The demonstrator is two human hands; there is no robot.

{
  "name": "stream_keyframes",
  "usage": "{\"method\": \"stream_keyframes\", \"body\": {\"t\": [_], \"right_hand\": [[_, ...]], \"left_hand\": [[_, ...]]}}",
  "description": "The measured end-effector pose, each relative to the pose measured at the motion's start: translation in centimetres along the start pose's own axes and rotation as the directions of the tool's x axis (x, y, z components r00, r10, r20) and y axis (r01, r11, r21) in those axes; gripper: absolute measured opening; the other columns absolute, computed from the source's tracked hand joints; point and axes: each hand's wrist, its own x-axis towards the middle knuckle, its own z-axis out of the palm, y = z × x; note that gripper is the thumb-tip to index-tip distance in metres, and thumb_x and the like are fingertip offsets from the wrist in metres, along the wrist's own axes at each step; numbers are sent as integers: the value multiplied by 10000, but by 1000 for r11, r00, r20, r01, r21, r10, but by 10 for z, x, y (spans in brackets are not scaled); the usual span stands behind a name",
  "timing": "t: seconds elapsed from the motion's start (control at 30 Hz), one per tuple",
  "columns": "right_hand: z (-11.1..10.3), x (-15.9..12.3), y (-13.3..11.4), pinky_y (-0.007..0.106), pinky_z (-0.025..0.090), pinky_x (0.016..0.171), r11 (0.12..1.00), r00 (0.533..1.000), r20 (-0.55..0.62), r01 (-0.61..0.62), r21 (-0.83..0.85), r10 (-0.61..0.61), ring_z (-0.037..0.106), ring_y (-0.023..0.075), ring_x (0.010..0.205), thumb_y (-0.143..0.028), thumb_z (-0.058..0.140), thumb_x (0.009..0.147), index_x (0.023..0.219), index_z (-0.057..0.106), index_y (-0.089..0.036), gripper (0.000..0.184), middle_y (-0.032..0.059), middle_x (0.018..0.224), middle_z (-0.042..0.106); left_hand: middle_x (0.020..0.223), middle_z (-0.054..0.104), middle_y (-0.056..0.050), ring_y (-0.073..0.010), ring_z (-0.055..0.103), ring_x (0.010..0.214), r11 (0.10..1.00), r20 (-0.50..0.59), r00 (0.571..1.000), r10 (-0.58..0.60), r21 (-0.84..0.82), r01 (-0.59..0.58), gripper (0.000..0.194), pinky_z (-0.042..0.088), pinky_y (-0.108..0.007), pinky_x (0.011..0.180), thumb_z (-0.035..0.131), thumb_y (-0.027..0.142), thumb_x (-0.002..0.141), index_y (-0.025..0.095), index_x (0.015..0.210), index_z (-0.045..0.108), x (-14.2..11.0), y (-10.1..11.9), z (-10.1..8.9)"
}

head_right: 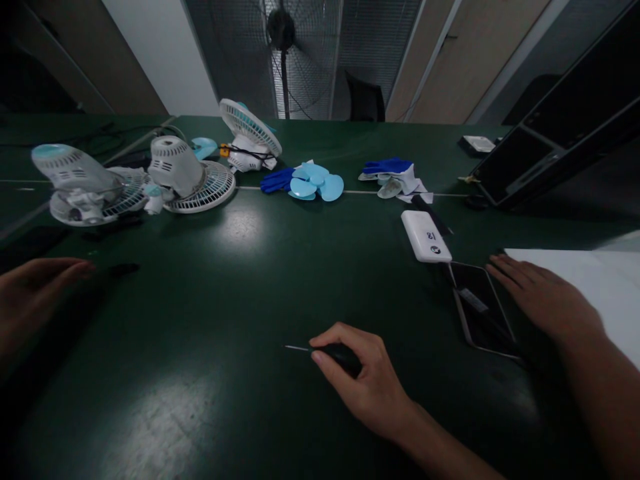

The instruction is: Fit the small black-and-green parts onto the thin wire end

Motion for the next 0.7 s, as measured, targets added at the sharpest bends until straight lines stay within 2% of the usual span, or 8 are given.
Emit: {"method": "stream_keyframes", "body": {"t": [0.07, 0.13, 0.2, 0.37, 0.53, 0.7], "right_hand": [[0, 0, -1, 319, 568, 803, 1000, 1000, -1, -4, -1, 4, 766, 206, 905, -243, 697, 980, 1062, 749, -268, 100, 15, 975, 795], [0, 0, -2, 313, 567, 797, 1000, 1000, -4, -6, -1, 6, 766, 201, 893, -241, 698, 976, 1053, 751, -267, 98, 11, 966, 795], [0, 0, -3, 311, 566, 799, 1000, 1000, -9, -11, -3, 11, 766, 199, 892, -247, 699, 971, 1048, 754, -267, 96, 7, 965, 796], [1, -1, -3, 313, 566, 821, 1000, 1000, -21, -9, -24, 8, 768, 199, 909, -263, 695, 973, 1048, 757, -274, 98, 2, 976, 799], [1, -1, -4, 324, 571, 848, 998, 999, -24, -23, -59, 22, 771, 210, 931, -268, 702, 969, 1034, 755, -277, 85, 2, 983, 801], [0, 0, -5, 322, 583, 825, 998, 999, -4, -39, -55, 39, 771, 214, 918, -278, 686, 978, 1036, 755, -274, 90, 9, 973, 797]], "left_hand": [[1189, 776, -42, -265, 740, 1044, 988, 2, 1000, -30, -151, 30, 522, 595, -357, 911, 646, 572, 884, 195, 1241, 699, -4, 10, -2], [1240, 760, -47, -290, 727, 1106, 978, 27, 999, -43, -202, 48, 541, 589, -401, 970, 667, 536, 873, 199, 1296, 686, -8, 19, -3], [1247, 759, -46, -297, 723, 1125, 977, 45, 998, -48, -206, 56, 562, 583, -430, 997, 660, 536, 873, 209, 1329, 677, -11, 25, -3], [1181, 783, -80, -323, 737, 1093, 971, -30, 995, -94, -224, 85, 589, 555, -487, 1040, 661, 580, 808, 205, 1255, 738, -11, 27, 1], [1266, 755, -98, -345, 696, 1199, 959, 9, 993, -120, -257, 118, 624, 495, -498, 1116, 679, 565, 768, 197, 1269, 737, -8, 28, 0], [1259, 758, -104, -362, 692, 1206, 958, 41, 985, -168, -229, 173, 628, 482, -524, 1120, 685, 582, 770, 199, 1265, 737, -6, 33, -4]]}}
